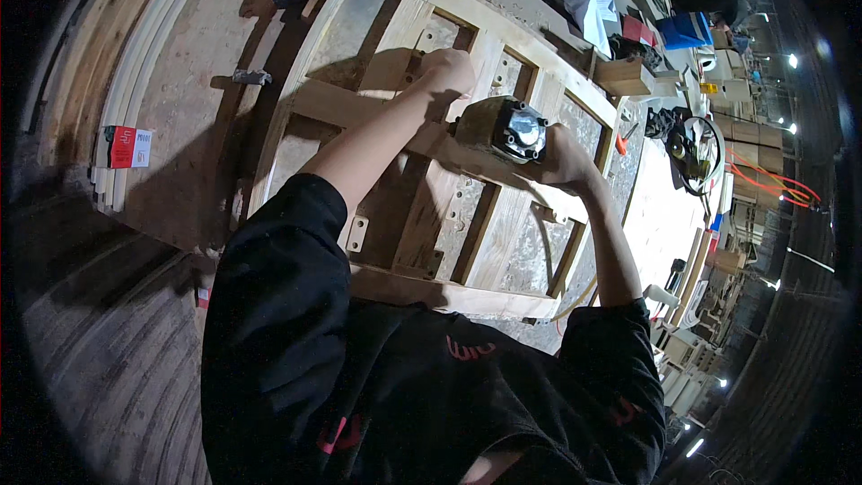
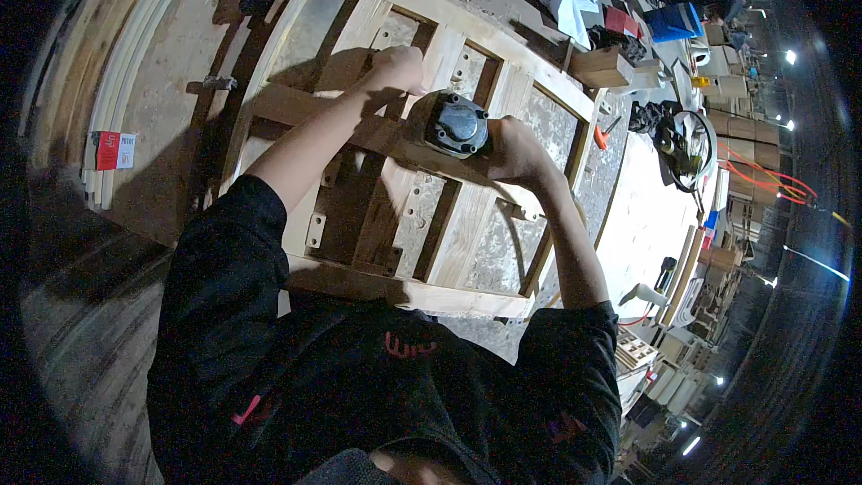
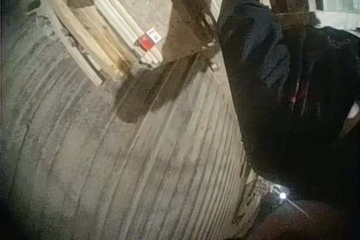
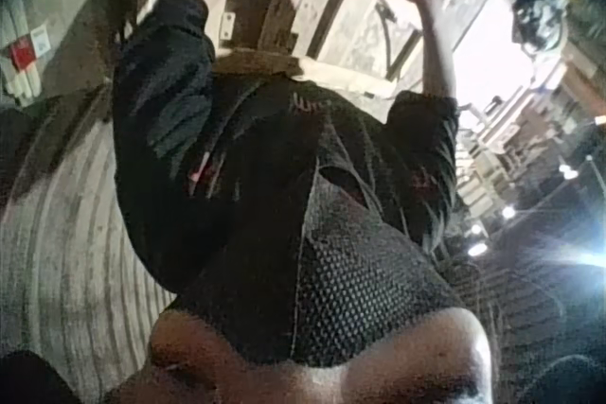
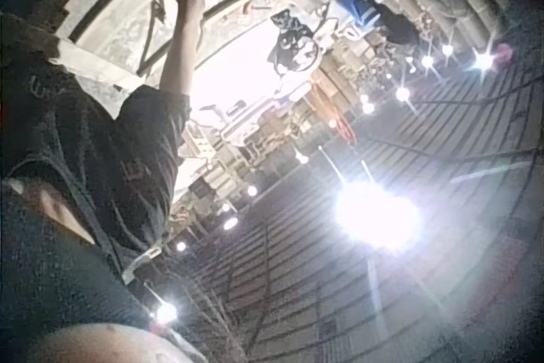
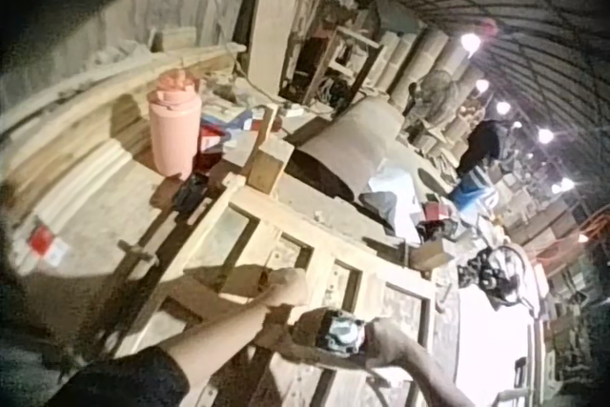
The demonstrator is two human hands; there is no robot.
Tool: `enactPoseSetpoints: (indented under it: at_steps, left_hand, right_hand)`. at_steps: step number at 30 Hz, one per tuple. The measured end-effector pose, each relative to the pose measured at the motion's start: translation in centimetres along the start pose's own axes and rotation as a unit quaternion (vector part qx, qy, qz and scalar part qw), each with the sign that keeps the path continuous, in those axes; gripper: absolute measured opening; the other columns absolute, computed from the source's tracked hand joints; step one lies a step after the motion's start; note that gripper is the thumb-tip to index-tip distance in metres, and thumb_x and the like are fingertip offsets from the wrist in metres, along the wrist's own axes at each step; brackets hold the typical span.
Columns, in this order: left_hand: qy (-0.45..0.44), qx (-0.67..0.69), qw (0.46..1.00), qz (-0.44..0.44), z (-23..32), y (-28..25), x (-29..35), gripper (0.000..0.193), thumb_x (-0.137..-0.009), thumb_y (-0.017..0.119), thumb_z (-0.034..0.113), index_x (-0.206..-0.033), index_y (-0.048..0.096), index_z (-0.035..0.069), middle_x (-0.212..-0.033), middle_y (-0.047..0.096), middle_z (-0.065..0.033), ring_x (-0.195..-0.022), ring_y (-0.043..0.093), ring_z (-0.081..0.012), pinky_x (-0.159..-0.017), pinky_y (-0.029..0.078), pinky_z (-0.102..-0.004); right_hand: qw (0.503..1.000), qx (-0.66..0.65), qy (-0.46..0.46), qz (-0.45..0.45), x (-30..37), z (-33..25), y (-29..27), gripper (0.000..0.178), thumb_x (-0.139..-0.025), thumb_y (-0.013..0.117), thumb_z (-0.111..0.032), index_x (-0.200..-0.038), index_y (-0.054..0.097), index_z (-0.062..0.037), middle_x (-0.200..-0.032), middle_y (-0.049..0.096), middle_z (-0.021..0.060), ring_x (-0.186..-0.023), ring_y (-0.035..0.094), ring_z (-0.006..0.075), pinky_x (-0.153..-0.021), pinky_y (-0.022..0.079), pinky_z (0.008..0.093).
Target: Use a pneumatic nail gun and hammer to secure wooden slats to a furniture frame.
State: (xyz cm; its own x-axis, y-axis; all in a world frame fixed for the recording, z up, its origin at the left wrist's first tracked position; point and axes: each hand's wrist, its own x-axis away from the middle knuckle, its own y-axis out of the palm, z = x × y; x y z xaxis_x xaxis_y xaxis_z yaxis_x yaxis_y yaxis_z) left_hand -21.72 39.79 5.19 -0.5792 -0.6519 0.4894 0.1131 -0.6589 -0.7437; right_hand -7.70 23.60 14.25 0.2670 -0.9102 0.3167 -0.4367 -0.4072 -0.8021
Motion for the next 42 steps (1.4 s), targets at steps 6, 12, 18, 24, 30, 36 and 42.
enactPoseSetpoints:
  at_steps: [6,12,18,24,30,36,42]
  left_hand:
    - [0.021,0.013,0.999,0.043,-0.2,0.6,0.6,0.028,-0.067,0.062,0.019,-0.091,0.067,0.005,-0.096,0.065,-0.0163,-0.091,0.063,-0.0279,-0.073,0.051,-0.0377]
    - [0.019,-0.013,0.999,0.034,-0.5,0.7,0.5,0.028,-0.068,0.064,0.023,-0.088,0.068,0.005,-0.093,0.065,-0.0152,-0.088,0.064,-0.0260,-0.071,0.051,-0.0370]
    - [0.149,0.040,0.981,0.116,-4.9,3.9,-0.8,0.040,-0.066,0.073,0.040,-0.060,0.060,0.003,-0.059,0.061,-0.0101,-0.052,0.057,-0.0211,-0.051,0.046,-0.0345]
    - [0.005,0.006,0.990,0.138,-12.4,0.9,14.9,0.037,-0.077,0.063,0.032,-0.087,0.061,-0.004,-0.074,0.063,-0.0163,-0.061,0.063,-0.0267,-0.061,0.051,-0.0363]
    - [-0.080,0.007,0.979,-0.186,-14.1,1.4,16.7,0.028,-0.076,0.063,0.028,-0.071,0.065,0.000,-0.064,0.064,-0.0084,-0.056,0.062,-0.0160,-0.055,0.051,-0.0311]
    - [-0.104,-0.026,0.978,-0.178,-12.9,1.5,16.3,0.015,-0.076,0.059,0.018,-0.080,0.067,0.006,-0.081,0.068,-0.0052,-0.076,0.066,-0.0182,-0.066,0.052,-0.0337]
    - [-0.109,-0.119,0.982,-0.096,-11.7,1.7,16.3,0.027,-0.071,0.064,0.018,-0.097,0.066,0.013,-0.103,0.064,-0.0039,-0.099,0.060,-0.0201,-0.073,0.050,-0.0300]
  right_hand:
    - [0.999,-0.013,0.048,-0.011,1.2,0.0,-0.2,0.026,-0.060,0.071,-0.013,-0.077,0.058,0.0026,-0.066,0.060,0.0097,-0.057,0.052,0.0147,-0.057,0.044,0.0296]
    - [0.995,0.038,0.087,-0.040,1.6,1.3,-0.1,0.026,-0.062,0.071,-0.014,-0.080,0.059,0.0015,-0.070,0.062,0.0098,-0.060,0.055,0.0169,-0.060,0.045,0.0302]
    - [1.000,0.023,0.015,0.011,2.3,2.7,0.4,0.025,-0.060,0.070,-0.015,-0.076,0.058,0.0002,-0.065,0.058,0.0156,-0.053,0.052,0.0272,-0.056,0.045,0.0350]
    - [0.998,-0.035,0.041,0.028,3.3,-0.6,0.3,0.024,-0.063,0.073,-0.015,-0.082,0.064,-0.0025,-0.070,0.064,0.0111,-0.057,0.058,0.0176,-0.059,0.047,0.0307]
    - [0.997,-0.026,0.069,-0.012,1.8,-4.5,1.5,0.032,-0.069,0.070,-0.018,-0.092,0.060,0.0009,-0.081,0.063,0.0098,-0.069,0.057,0.0116,-0.064,0.047,0.0287]
    - [0.993,-0.091,-0.050,0.051,-3.0,-6.7,3.8,0.024,-0.067,0.069,-0.013,-0.083,0.062,0.0016,-0.069,0.062,0.0152,-0.060,0.060,0.0204,-0.059,0.047,0.0313]
    - [0.999,-0.042,-0.031,-0.007,-5.9,-8.7,4.6,0.023,-0.070,0.069,-0.011,-0.089,0.062,0.0006,-0.078,0.064,0.0082,-0.069,0.055,0.0104,-0.065,0.046,0.0287]
